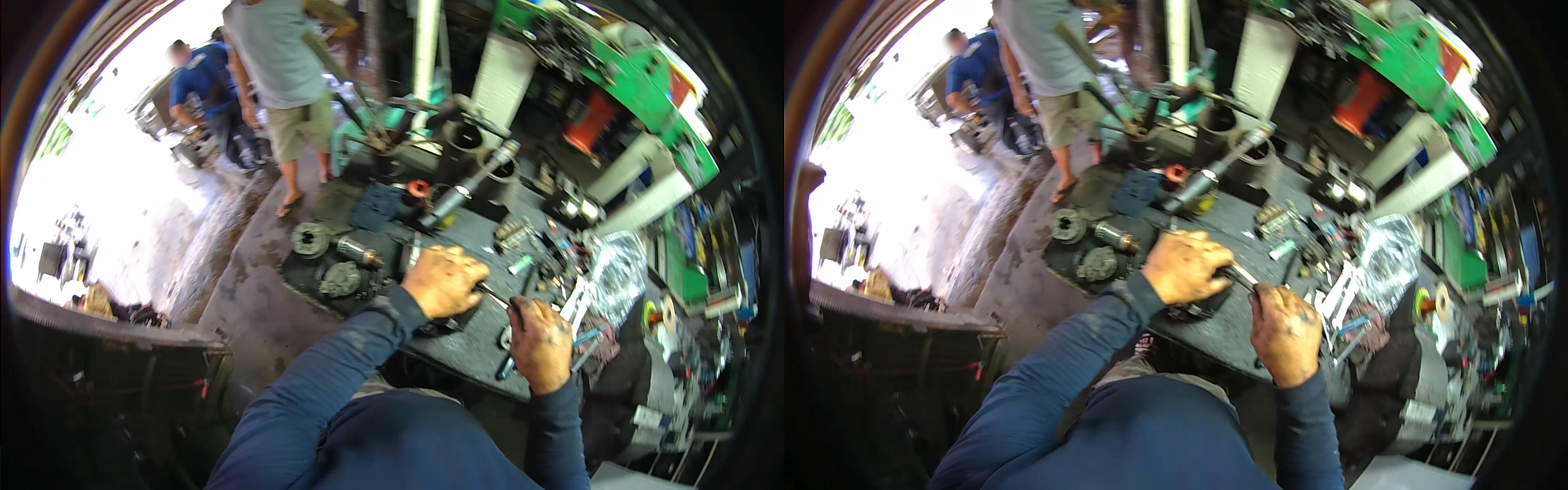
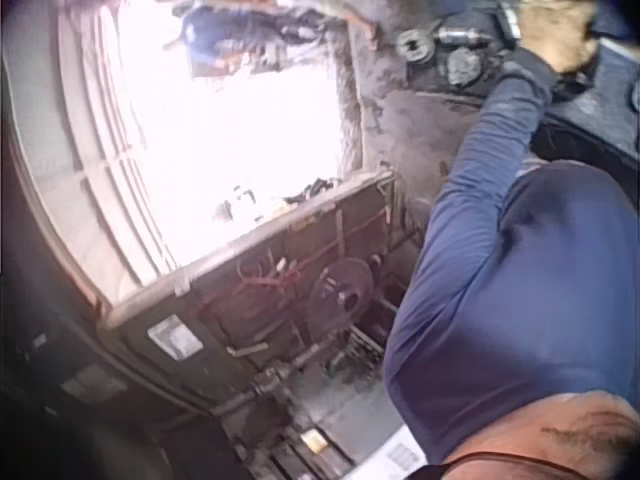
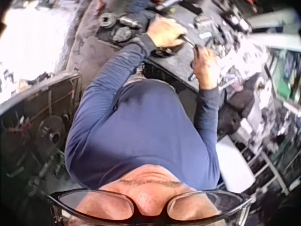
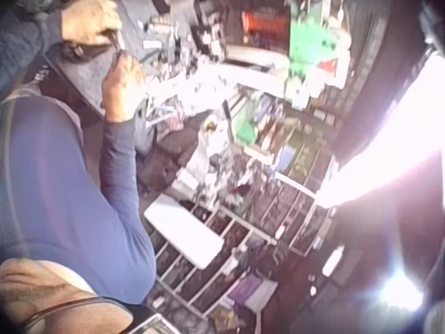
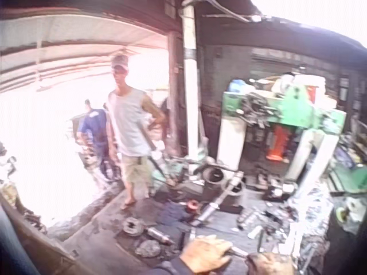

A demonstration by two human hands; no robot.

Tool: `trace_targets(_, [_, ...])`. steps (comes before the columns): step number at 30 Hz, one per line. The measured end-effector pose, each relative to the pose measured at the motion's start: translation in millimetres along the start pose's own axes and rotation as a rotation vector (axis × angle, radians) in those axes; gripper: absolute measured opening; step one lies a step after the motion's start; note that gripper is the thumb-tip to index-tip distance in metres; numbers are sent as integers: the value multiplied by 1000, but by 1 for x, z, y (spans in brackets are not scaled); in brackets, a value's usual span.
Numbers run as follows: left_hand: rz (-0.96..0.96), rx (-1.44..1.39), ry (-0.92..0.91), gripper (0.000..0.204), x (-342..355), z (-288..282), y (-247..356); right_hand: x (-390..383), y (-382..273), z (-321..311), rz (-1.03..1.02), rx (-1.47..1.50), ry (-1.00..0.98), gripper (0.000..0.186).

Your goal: The person disassembles a mechanical component on a workbench using a screwdriver, pliers, and wrenches. They remove small internal parts, inspect them, and place them on the table while another person stands nearby.

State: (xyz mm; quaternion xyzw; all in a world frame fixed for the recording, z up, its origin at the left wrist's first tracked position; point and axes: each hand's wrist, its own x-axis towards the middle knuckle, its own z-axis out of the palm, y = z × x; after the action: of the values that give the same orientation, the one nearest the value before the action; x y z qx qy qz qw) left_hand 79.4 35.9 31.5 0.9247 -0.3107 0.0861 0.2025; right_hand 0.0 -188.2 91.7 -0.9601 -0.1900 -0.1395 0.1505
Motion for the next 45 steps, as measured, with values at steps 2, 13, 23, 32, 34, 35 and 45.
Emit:
trace_targets(2, [16, 17, 5, 37, 1, -2, 2, -20, 18, 20, 67, 27, 80, 13])
trace_targets(13, [11, -8, -18, 41, 5, -13, 3, 12, 55, 90, 176, -92, -81, 12])
trace_targets(23, [3, 5, -43, 36, 4, -10, 0, -1, 5, 16, -51, 228, 188, 18])
trace_targets(32, [28, 6, -24, 36, 7, -14, 6, 0, 50, 133, 132, 34, 1, 3])
trace_targets(34, [-20, -20, -8, 36, 6, -16, 6, 4, 45, 123, 260, 23, -39, 4])
trace_targets(35, [-56, -22, -39, 39, 5, -16, 6, 2, 43, 107, 224, 51, 7, 9])
trace_targets(45, [-16, 10, -80, 36, 4, -9, -1, 15, -2, -1, -77, 224, 174, 18])
